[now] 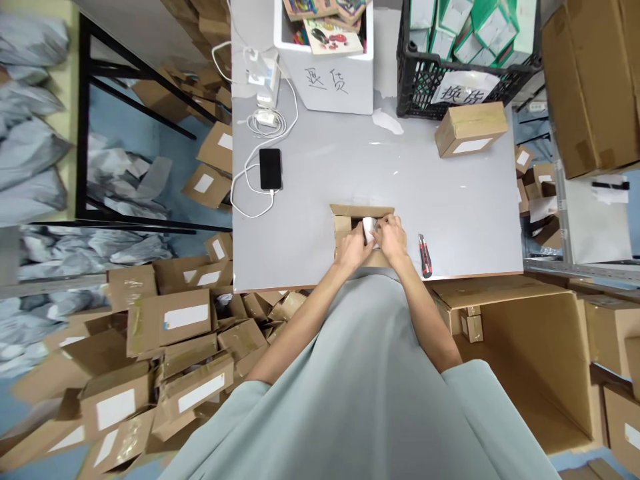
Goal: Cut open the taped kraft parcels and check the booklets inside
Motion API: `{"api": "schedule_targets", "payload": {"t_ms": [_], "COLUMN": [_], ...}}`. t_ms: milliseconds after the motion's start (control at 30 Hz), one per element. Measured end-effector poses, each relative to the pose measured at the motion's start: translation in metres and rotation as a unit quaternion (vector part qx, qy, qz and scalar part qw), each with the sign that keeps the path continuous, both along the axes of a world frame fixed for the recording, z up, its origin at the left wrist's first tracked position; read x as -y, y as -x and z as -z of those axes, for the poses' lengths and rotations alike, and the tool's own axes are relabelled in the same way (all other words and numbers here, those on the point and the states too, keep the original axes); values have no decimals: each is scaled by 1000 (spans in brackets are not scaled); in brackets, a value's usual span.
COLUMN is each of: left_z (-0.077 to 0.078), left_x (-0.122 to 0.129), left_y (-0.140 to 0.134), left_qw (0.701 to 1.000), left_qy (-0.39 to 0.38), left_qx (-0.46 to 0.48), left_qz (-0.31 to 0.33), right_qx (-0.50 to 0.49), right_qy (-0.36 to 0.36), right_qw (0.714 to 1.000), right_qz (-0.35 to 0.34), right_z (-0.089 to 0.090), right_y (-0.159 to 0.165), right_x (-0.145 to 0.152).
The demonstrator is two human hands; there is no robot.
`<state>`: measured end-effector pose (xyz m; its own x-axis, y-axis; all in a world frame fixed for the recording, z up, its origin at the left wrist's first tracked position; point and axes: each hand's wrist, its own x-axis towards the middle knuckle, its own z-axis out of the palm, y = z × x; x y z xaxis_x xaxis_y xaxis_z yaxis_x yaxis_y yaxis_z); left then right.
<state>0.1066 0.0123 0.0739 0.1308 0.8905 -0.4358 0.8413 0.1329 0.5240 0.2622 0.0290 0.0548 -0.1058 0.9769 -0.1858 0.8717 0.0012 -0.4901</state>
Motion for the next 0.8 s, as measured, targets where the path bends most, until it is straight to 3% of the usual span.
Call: {"api": "schedule_targets", "payload": {"t_ms": [133,267,367,467,533,633,700,800], "left_z": [-10,-25,-43,-65,-79,-94,-100,-102], "left_x": [-12,-13,-12,-8,-2,10,19,32], "left_y": [-15,-10,10,41,63,87,94,95], "left_qw": [998,998,997,983,953,876,847,832], "left_qy": [40,16,-24,-58,-37,15,28,36], "left_qx": [-49,-58,-32,78,216,403,456,482], "left_qz": [5,-4,-67,-153,-211,-265,-272,-272], "right_qx": [-39,-83,-130,-219,-288,-386,-438,-494], "right_qy": [-7,-21,-29,-36,-32,-18,-10,-4], "right_qw": [999,996,989,969,946,903,879,849], "right_qz": [6,33,66,108,147,189,191,188], "right_z": [-7,-18,-30,-45,-58,-77,-89,-102], "right_y": [-1,-9,-16,-17,-15,-7,-1,4], "right_x": [7,19,31,43,49,55,56,55]}}
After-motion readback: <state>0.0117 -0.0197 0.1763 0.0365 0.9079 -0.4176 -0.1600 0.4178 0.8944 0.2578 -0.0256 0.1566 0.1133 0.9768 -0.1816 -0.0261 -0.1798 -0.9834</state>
